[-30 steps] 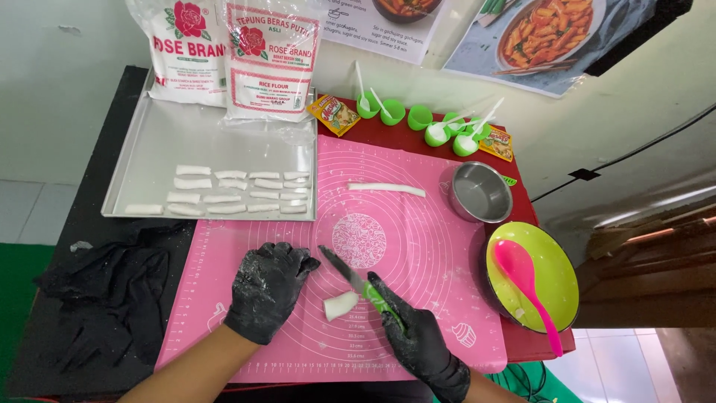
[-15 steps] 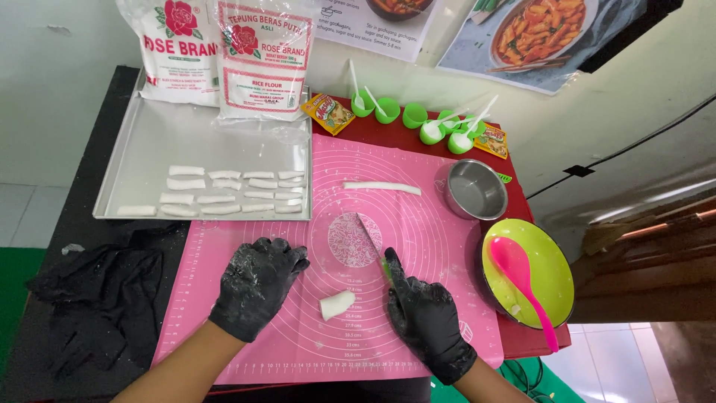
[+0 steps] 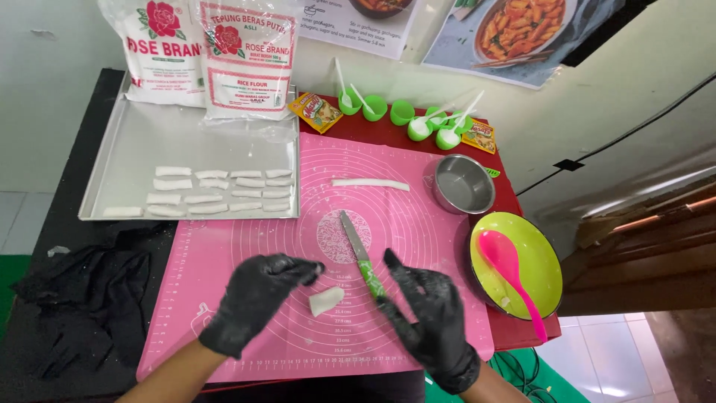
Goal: The person is rolling out pieces of white dough into long strips on a pink mat and then cutting them into small, uniform rectangular pieces using a knife.
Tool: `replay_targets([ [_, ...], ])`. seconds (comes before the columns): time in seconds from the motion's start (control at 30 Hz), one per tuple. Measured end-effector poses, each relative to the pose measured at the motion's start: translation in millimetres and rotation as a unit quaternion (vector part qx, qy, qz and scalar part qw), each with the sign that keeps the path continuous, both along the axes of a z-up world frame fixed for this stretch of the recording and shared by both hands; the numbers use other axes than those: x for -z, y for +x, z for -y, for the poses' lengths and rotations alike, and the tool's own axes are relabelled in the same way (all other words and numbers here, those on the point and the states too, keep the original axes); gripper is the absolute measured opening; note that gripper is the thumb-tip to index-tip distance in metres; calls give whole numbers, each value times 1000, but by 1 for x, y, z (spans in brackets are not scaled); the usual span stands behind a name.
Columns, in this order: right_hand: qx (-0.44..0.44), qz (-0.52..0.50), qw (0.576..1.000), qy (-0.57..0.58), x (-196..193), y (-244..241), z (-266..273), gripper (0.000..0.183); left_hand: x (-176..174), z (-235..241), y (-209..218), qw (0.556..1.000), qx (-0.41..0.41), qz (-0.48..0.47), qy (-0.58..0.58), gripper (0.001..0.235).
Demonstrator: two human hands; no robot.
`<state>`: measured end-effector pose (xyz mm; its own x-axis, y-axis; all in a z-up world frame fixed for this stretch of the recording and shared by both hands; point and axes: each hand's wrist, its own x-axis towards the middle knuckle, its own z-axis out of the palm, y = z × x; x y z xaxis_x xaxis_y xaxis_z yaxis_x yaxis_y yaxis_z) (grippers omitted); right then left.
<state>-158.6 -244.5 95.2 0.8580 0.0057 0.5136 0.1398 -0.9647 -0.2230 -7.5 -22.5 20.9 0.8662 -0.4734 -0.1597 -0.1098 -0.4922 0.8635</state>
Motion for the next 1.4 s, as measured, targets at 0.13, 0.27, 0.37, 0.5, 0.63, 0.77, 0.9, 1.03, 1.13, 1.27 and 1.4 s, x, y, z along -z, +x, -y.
replay_targets([
  [0.13, -73, 4, 997, 15, 8, 5, -17, 57, -43, 15, -32, 993, 90, -50, -49, 20],
  [0.27, -121, 51, 991, 23, 15, 4, -25, 28, -24, 27, -52, 944, 44, -263, -192, 21],
  [0.37, -96, 54, 994, 20, 13, 2, -25, 22, -37, 30, -54, 970, 58, -221, -78, 31],
  [0.5, -58, 57, 996, 37, 13, -7, -14, 17, -29, 38, -60, 968, 111, -225, -32, 39],
  [0.63, 13, 67, 994, 79, 10, -19, 10, 8, 27, 38, -67, 940, 151, -54, -302, 31],
  [0.77, 222, 83, 971, 0, 11, -38, 86, 10, -40, 21, -38, 904, 152, 399, -18, 39],
  [0.9, 276, 57, 958, -43, 8, -41, 139, 23, -27, 3, -25, 841, 53, 532, 86, 53],
  [1.03, 347, -15, 931, -114, 32, -48, 176, 39, 0, 2, -32, 862, 103, 461, 184, 54],
  [1.13, 359, -42, 924, -120, 30, -47, 172, 44, 11, 3, -36, 864, 128, 452, 183, 59],
  [1.27, 362, -16, 916, -170, 28, -45, 162, 41, 16, 10, -39, 870, 142, 462, 96, 38],
  [1.4, 253, -88, 961, 65, 20, -31, 104, 20, 47, 15, -44, 828, 141, 525, 135, 45],
])
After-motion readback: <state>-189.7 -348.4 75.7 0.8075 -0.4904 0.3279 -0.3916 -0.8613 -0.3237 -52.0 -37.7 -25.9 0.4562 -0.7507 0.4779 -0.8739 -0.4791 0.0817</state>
